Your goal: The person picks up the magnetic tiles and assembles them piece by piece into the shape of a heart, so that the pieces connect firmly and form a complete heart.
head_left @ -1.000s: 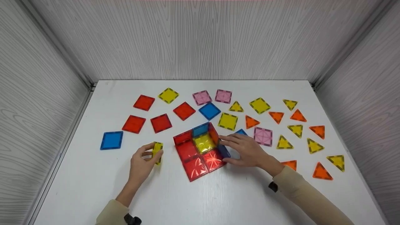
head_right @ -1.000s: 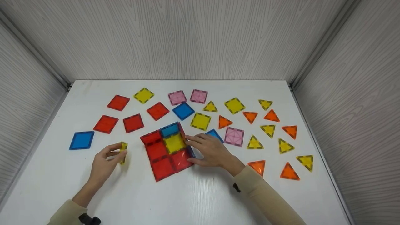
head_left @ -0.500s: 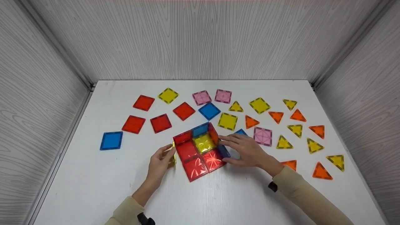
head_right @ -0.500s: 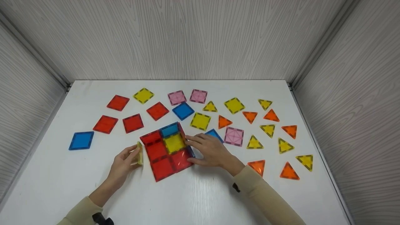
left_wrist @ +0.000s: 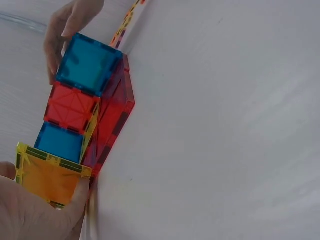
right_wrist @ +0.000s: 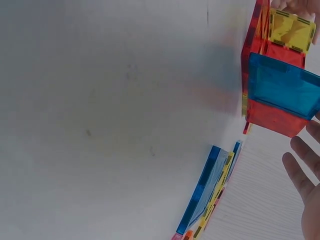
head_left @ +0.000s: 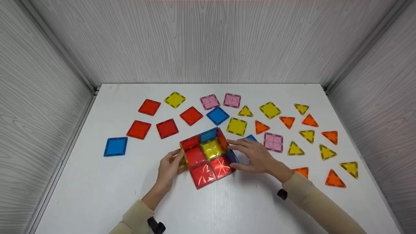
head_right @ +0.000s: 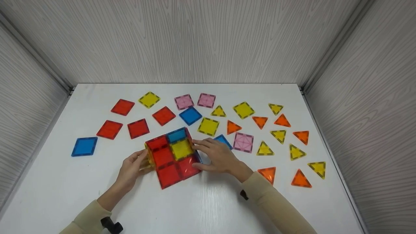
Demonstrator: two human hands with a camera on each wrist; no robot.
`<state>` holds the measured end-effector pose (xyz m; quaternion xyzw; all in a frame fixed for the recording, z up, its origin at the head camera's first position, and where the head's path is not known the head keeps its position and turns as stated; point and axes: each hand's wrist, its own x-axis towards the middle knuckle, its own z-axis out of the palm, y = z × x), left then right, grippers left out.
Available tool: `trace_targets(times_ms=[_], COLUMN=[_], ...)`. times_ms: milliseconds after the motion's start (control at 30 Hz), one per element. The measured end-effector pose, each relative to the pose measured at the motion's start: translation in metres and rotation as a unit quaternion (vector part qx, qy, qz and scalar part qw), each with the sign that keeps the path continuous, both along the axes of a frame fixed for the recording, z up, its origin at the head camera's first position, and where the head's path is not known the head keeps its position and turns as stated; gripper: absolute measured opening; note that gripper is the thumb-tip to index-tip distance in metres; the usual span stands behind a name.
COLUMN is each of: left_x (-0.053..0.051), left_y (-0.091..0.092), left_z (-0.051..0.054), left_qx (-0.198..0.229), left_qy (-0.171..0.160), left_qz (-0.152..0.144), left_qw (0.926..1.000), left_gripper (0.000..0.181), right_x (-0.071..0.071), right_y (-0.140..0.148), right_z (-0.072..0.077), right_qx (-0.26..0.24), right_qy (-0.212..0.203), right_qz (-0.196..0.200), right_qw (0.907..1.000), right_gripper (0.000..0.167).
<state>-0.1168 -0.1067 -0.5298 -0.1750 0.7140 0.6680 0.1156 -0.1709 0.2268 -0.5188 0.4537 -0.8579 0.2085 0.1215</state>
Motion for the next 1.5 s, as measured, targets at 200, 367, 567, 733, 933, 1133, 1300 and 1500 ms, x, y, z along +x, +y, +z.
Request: trace_targets(times_ms=[200, 367, 567, 733, 933, 1133, 1300, 1500], left_x=[0.007, 0.008, 0.004, -0.007, -0.024, -0.040, -0.050, -0.049], left_y=[0.004, 0.006, 0.005, 0.001, -0.008, -0.015, -0.017, -0.023], left_z=[0.001, -0.001, -0.003, -0.005, -0.008, -0.010, -0.011, -0.009], left_qx=[-0.008, -0.014, -0.015, -0.035, -0.053, -0.045, -0.047, -0.069], left_qy=[0.024, 0.035, 0.030, 0.021, 0.031, 0.055, 0.070, 0.084], left_qz=[-0.009, -0.006, -0.004, -0.014, -0.043, -0.085, -0.108, -0.121], left_qw=[0.9996, 0.9993, 0.9994, 0.9990, 0.9972, 0.9938, 0.9906, 0.9868], left_gripper=[0.061, 0.063, 0.061, 0.058, 0.051, 0.049, 0.048, 0.051], right_x=[-0.019, -0.038, -0.046, -0.040, -0.029, -0.019, -0.012, -0.007], right_y=[-0.012, -0.026, -0.032, -0.025, -0.016, -0.009, -0.007, -0.008], right_z=[0.005, 0.008, 0.005, 0.003, 0.002, 0.002, 0.002, -0.001], right_qx=[-0.014, 0.006, 0.028, 0.021, 0.014, 0.007, 0.006, 0.009], right_qy=[-0.068, -0.112, -0.150, -0.159, -0.155, -0.134, -0.114, -0.087], right_qz=[-0.035, -0.063, -0.072, -0.076, -0.067, -0.077, -0.090, -0.090], right_qw=[0.9970, 0.9917, 0.9857, 0.9841, 0.9856, 0.9880, 0.9894, 0.9921], right_gripper=[0.059, 0.064, 0.067, 0.068, 0.068, 0.070, 0.072, 0.071])
